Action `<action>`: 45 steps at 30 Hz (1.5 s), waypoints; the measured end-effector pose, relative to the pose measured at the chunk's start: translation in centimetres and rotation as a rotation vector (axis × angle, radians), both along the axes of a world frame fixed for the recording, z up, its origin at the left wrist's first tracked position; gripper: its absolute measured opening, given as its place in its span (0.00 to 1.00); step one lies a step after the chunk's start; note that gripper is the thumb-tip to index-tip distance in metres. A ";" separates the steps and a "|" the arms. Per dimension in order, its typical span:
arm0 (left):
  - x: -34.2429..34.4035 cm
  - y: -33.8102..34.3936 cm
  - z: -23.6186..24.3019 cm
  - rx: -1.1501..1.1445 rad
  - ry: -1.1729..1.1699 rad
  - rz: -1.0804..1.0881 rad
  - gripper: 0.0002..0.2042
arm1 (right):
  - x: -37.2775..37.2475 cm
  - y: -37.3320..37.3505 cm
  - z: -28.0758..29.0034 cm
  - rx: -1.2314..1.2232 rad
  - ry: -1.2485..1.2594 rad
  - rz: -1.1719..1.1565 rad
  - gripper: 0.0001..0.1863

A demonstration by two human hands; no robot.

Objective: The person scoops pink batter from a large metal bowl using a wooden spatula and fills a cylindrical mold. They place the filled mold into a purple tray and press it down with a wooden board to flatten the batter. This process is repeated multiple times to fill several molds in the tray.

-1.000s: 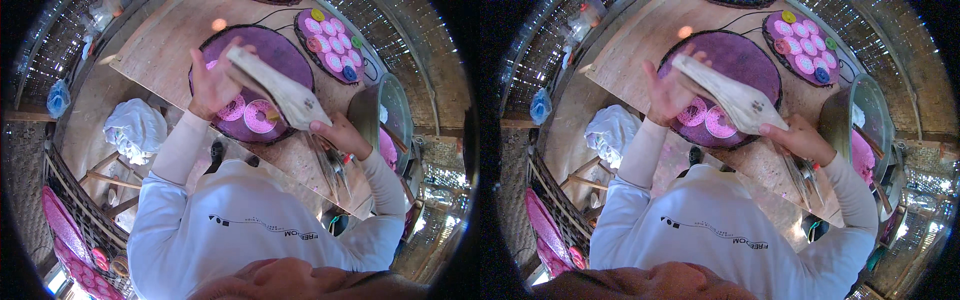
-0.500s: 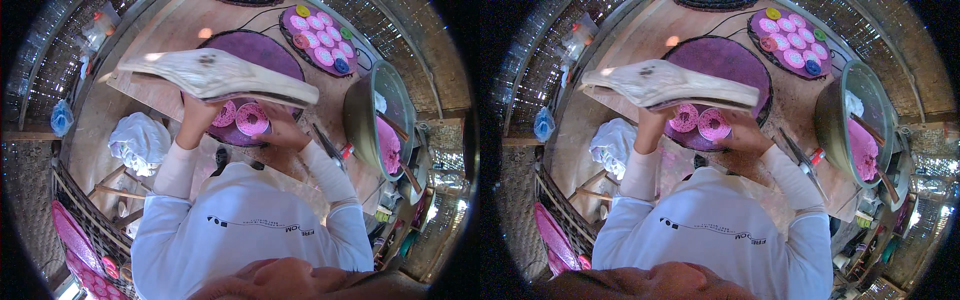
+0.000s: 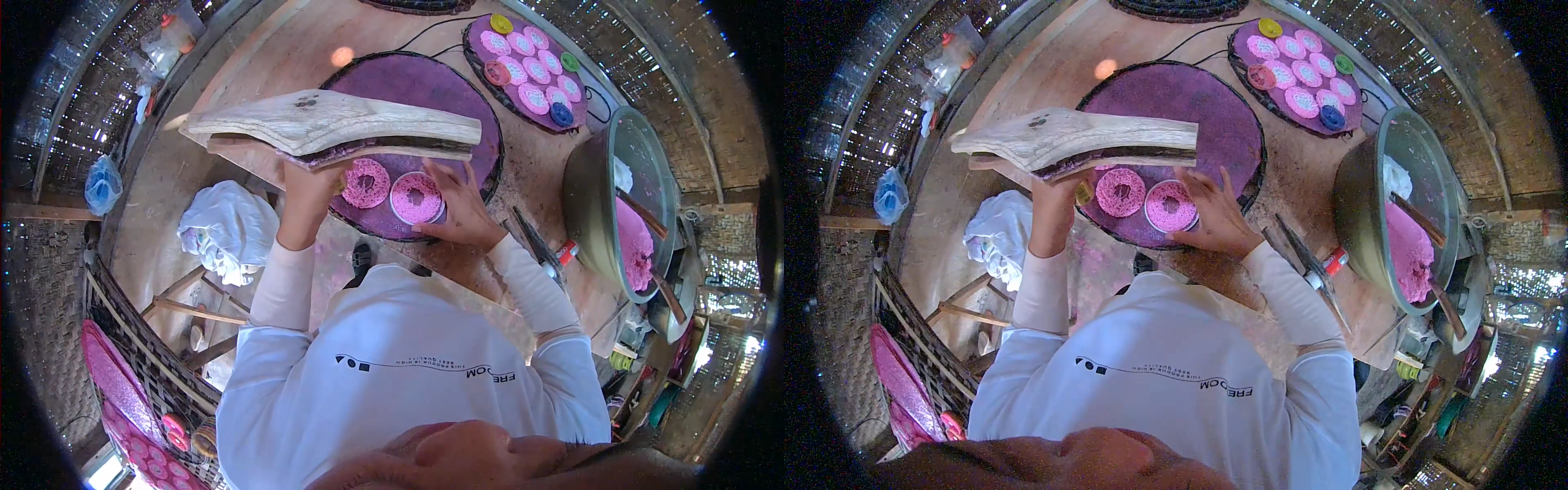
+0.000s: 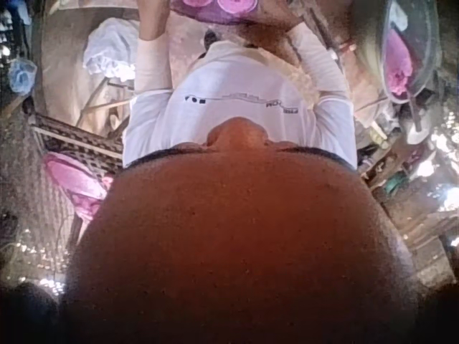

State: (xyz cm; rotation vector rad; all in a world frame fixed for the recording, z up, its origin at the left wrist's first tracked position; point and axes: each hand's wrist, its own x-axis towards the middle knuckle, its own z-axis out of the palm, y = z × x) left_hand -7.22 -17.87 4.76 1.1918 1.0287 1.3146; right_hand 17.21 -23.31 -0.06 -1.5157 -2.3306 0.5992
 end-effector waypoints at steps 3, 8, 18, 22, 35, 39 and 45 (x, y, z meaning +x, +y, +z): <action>-0.4 -0.1 0.3 0.026 0.002 0.025 0.10 | 0.9 0.3 0.8 0.024 0.108 -0.109 0.55; -1.1 0.1 0.3 -0.022 -0.119 0.102 0.06 | 4.7 1.4 -0.1 0.125 0.000 -0.266 0.55; -3.4 -1.1 -2.2 -0.043 -0.224 0.194 0.05 | 9.1 4.5 -2.5 0.088 0.412 -0.671 0.42; -3.9 -1.3 -2.3 -0.076 -0.190 0.221 0.06 | 12.6 8.2 -6.0 -0.081 0.570 -0.762 0.34; -7.9 -0.5 -1.4 -0.038 -0.233 0.351 0.05 | 10.3 4.4 3.5 -0.703 1.155 -0.662 0.19; -8.7 0.1 -1.0 -0.008 -0.223 0.383 0.04 | 7.9 -1.5 2.2 -0.676 1.637 -0.682 0.21; -8.4 3.1 -0.8 -0.014 -0.270 0.334 0.05 | -1.6 -8.6 -0.1 -0.322 1.920 -0.967 0.21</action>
